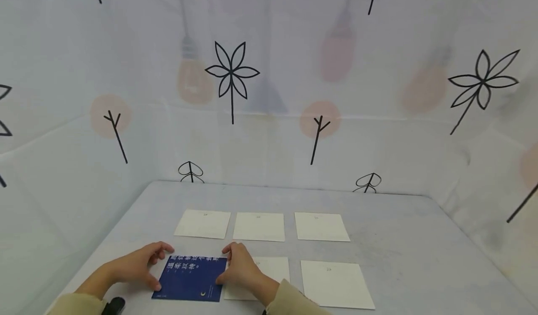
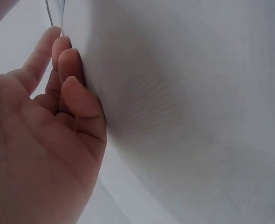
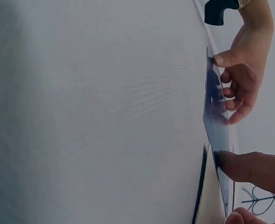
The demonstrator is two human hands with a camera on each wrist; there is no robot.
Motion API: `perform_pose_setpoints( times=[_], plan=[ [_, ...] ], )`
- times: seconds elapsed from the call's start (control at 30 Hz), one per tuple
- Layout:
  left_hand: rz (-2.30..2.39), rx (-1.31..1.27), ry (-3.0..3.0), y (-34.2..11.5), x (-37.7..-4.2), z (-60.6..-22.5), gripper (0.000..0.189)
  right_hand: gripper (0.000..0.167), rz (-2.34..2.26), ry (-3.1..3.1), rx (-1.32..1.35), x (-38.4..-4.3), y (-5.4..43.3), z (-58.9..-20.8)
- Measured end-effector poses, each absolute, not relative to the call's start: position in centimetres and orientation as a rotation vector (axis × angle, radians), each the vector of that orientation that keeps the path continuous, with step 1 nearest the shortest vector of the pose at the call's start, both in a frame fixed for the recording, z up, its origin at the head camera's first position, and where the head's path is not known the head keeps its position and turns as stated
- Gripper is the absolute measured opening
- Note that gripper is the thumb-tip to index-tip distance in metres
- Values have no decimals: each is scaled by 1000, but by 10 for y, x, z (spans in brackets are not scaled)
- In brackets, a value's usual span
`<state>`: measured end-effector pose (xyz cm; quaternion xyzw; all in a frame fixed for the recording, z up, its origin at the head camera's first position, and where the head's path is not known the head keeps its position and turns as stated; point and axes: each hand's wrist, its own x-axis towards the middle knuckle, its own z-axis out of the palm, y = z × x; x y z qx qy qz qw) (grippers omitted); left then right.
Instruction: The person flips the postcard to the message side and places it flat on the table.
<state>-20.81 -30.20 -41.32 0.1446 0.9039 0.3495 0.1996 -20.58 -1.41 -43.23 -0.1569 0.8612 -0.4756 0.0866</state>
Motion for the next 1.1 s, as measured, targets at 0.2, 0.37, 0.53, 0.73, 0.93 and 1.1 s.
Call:
perform_pose_setpoints(
  times=[0.2, 0.37, 0.53, 0.73, 0.93, 1.1],
  plan=[
    [958, 346, 2548, -298, -208, -414, 76, 49, -1359, 2572, -457, -207, -13, -430],
    [966, 281, 2539, -296, -209, -414, 72, 46, -1340, 2557, -446, -207, -12, -426],
    [951, 331, 2545, -296, -210, -414, 71, 45, -1351, 2542, -445, -208, -12, -427],
    [975, 408, 2525, -296, -208, -413, 71, 47, -1367, 2531, -423, -207, -14, -428],
    [1047, 434, 2498, -295, -205, -412, 74, 52, -1376, 2535, -410, -207, -17, -426],
    [1070, 461, 2477, -294, -206, -412, 74, 54, -1382, 2542, -416, -206, -15, -426]
  ],
)
